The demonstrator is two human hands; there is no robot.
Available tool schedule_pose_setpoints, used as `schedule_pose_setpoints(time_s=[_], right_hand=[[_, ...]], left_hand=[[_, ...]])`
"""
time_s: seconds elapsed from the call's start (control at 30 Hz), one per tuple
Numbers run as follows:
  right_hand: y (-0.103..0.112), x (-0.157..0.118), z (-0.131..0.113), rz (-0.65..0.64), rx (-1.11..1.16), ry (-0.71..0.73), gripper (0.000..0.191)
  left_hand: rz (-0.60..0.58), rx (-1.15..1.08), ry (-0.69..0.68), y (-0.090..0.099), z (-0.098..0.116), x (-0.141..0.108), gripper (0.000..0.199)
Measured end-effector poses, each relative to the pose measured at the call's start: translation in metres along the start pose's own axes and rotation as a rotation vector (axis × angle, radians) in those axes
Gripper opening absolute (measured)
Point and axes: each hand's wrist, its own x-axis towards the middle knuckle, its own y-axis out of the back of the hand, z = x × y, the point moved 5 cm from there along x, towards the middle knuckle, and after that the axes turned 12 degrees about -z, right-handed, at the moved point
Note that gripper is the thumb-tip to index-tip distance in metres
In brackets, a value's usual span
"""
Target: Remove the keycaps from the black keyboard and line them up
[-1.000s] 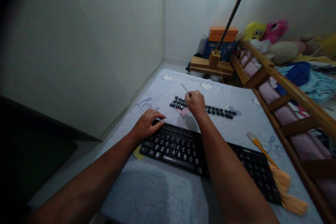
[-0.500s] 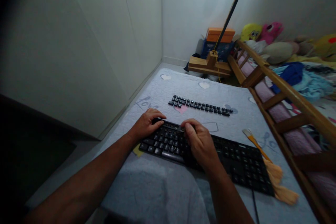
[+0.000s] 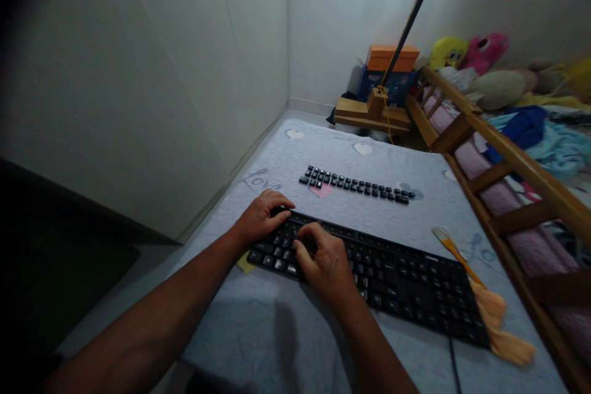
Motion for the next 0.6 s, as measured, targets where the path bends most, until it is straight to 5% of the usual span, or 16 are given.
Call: schedule_pose_setpoints(time_s=[0.6], right_hand=[[-0.0053,0.0039,-0.0019,0.002,0.011,0.028,0.009]], left_hand=[[-0.008,0.013,0.019,-0.0007,-0.0001,0.0003,0.016]])
